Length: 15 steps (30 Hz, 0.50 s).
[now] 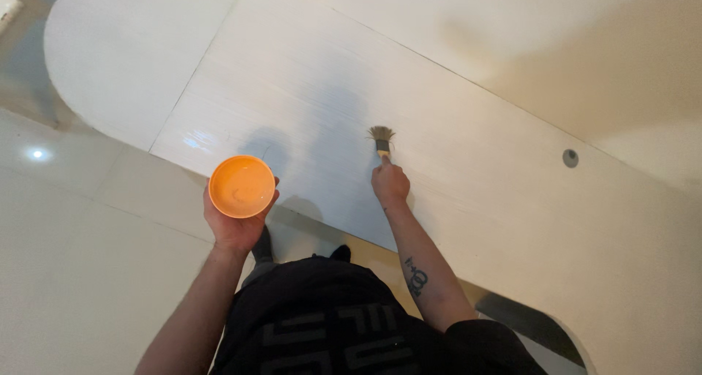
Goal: The person paints a white wooden surface using a brush and a cup of paint, making long horizontal strokes and occasionally dipping the brush back into the cup.
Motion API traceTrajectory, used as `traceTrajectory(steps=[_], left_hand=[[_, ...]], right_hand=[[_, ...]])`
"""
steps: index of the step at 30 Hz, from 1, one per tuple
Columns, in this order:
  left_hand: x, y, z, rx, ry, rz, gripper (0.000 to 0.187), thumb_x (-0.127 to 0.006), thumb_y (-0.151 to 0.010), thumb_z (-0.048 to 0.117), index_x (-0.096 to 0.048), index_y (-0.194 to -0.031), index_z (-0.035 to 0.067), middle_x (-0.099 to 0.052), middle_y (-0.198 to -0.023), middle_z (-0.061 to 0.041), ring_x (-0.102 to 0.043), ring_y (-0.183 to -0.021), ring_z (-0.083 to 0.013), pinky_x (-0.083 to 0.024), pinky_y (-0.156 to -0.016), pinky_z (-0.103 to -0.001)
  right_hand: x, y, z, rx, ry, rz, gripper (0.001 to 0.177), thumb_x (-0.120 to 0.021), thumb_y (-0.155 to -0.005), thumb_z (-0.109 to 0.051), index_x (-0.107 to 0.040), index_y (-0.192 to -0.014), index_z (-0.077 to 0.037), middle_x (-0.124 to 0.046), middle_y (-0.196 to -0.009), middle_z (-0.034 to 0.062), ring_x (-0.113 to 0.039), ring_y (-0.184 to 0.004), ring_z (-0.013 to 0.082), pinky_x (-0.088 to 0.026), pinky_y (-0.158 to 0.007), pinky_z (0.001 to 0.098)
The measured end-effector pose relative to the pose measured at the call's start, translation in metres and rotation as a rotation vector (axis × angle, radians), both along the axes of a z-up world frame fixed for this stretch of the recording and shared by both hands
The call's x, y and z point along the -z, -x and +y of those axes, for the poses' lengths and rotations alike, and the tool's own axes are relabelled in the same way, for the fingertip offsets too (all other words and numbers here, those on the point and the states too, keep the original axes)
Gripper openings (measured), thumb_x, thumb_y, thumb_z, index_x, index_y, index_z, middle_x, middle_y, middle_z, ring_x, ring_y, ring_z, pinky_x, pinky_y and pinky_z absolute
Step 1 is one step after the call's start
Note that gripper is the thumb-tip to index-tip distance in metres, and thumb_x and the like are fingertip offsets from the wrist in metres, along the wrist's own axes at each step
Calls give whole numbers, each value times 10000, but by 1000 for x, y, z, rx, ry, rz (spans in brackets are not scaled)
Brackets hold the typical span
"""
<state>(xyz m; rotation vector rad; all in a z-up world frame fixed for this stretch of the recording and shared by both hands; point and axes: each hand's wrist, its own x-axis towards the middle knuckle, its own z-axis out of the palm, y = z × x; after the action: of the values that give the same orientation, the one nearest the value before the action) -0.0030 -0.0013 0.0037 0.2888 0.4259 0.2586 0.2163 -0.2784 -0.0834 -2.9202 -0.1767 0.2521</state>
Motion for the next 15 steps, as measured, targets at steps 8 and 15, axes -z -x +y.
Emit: traceTrajectory(steps=[8,15], left_hand=[[-10,4,0,-44,-31,13,668,-349,-1026,608,-561,-1410,105,-638,-1326,-160,-618,-1225,-414,-533,-981,-534],[-17,8,4,-96,-61,6,690,-335,-1029,627,-561,-1418,104,-639,-1338,-157,-607,-1235,-395,-495,-1010,-527]], right_hand=[[-3,-16,8,-2,41,0,409,-537,-964,-273,-670,-1321,-122,-734,-859,220,-736,-785,391,-594,-695,521],[-9,-30,15,-18,16,7,424,-534,-955,-255,-668,-1337,-129,-741,-885,230,-737,-806,392,-594,-717,509]])
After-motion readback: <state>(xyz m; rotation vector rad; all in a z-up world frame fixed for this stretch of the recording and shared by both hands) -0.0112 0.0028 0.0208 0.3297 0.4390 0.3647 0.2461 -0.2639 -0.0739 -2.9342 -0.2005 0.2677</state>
